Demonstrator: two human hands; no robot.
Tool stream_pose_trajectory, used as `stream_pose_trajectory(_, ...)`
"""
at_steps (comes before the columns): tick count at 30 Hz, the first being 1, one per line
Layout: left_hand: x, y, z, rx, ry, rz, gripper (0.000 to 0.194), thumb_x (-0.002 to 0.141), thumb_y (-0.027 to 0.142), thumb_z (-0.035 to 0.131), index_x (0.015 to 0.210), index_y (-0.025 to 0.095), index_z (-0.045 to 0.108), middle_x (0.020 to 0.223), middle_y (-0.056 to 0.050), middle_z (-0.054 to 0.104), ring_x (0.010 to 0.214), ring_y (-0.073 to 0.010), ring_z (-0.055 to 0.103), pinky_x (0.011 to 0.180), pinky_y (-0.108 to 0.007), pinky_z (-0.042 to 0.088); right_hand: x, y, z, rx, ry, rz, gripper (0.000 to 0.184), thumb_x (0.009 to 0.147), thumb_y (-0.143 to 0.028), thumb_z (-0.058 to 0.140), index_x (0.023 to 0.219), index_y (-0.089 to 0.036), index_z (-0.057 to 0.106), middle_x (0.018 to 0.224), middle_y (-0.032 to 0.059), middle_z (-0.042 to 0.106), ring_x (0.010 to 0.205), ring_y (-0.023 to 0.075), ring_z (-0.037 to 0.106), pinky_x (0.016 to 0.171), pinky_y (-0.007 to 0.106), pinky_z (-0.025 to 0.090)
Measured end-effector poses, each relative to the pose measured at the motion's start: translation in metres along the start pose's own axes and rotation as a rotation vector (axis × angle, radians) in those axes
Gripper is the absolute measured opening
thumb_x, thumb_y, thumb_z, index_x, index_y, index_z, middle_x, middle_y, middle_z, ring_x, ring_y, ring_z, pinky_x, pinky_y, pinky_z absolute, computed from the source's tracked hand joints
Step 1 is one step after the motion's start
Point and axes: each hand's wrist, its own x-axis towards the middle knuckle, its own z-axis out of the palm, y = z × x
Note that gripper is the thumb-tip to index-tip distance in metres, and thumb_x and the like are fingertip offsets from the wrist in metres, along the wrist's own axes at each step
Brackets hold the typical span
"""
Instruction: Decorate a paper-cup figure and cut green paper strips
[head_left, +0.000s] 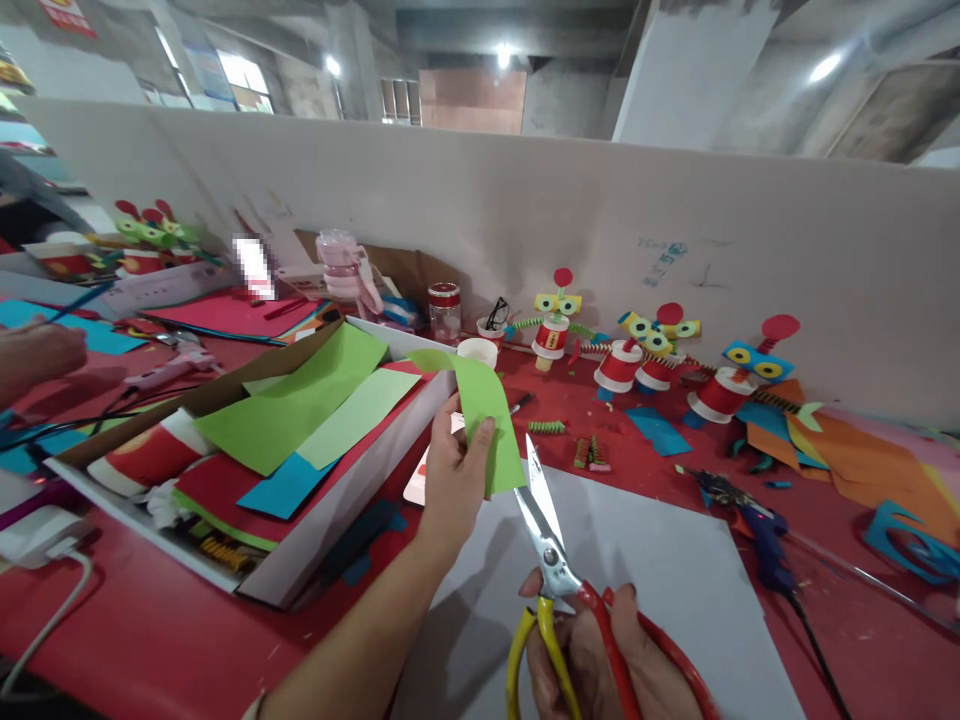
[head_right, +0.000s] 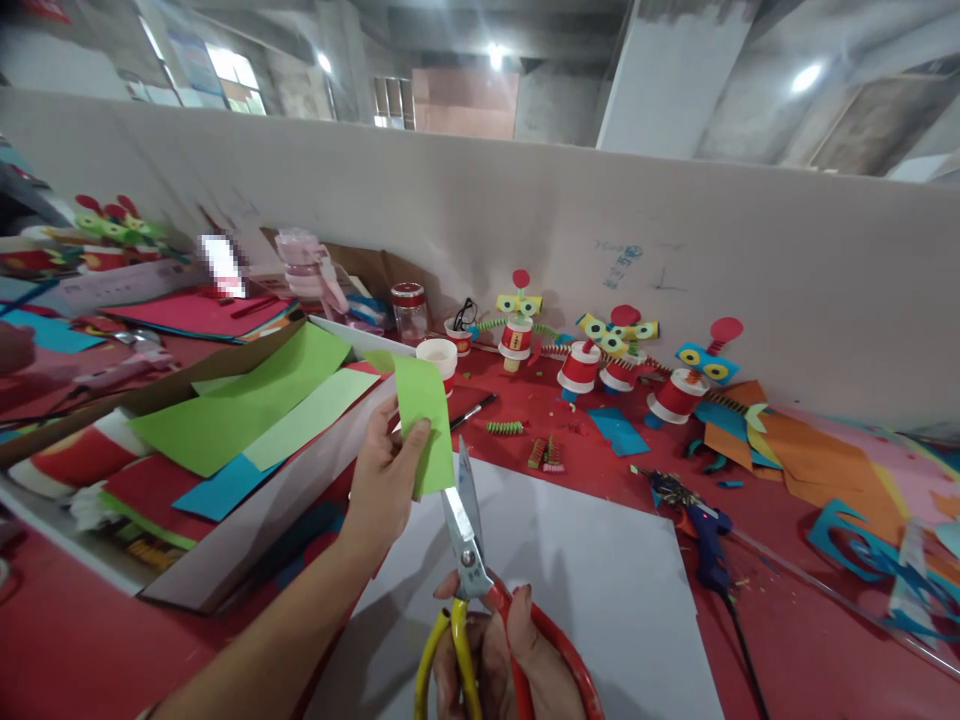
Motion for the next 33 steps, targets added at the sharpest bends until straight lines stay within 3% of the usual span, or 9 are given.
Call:
stream_pose_trajectory(11,0.003,0.005,-0.002,0.009,-0.005,-0.004,0.058,0.081,0.037,0.065,0.135,0.029,0.043,0.073,0.005,0.064,0.042,-0.0073,0.049,0.042,-0.018,0.043,-0.002,-0.006,0.009,-0.045,0.048,0.012,0.076,0.072,-0.085,0.046,0.111,-0.020,0.054,0.068,-0.0002,0.057,0.052,0.0110,0.046,0.052,0.023,0.027)
stream_pose_trajectory(19,-0.015,0.002,0.008,0.043,-0.078,-0.082,0.060,0.082,0.043,0.064,0.136,0.029,0.040,0.062,0.009,0.054,0.038,-0.0055,0.041,0.032,-0.013,0.034,0.006,0.000,0.001,0.001,-0.032,-0.076,0.073,0.077,-0.082,0.043,0.112,-0.019,0.052,0.069,-0.0002,0.058,0.047,0.0084,0.048,0.045,0.020,0.028)
stream_pose_trajectory(25,-0.015,0.005,0.008,-0.008,-0.064,-0.058,0.059,0.082,0.040,0.065,0.135,0.029,0.041,0.078,0.004,0.063,0.044,-0.0043,0.047,0.042,-0.014,0.042,0.002,-0.001,0.002,0.010,-0.023,-0.087,0.070,0.080,-0.079,0.044,0.114,-0.019,0.050,0.072,0.0007,0.059,0.050,0.0090,0.050,0.047,0.020,0.030)
stream_pose_trajectory(30,-0.028,0.001,0.014,0.098,-0.147,-0.114,0.054,0.085,0.045,0.061,0.132,0.027,0.042,0.066,0.007,0.056,0.038,-0.0057,0.042,0.033,-0.015,0.035,0.003,-0.002,0.001,0.053,-0.028,-0.120,0.065,0.082,-0.076,0.044,0.114,-0.020,0.049,0.075,0.0014,0.060,0.051,0.0097,0.052,0.044,0.019,0.034)
stream_pose_trajectory(33,-0.031,-0.001,0.016,0.055,-0.146,-0.114,0.050,0.086,0.046,0.060,0.129,0.026,0.044,0.072,0.005,0.059,0.040,-0.0054,0.044,0.035,-0.015,0.036,0.004,-0.002,0.002,0.066,-0.032,-0.143,0.062,0.083,-0.074,0.045,0.113,-0.020,0.050,0.076,0.0019,0.061,0.051,0.0098,0.052,0.041,0.018,0.035)
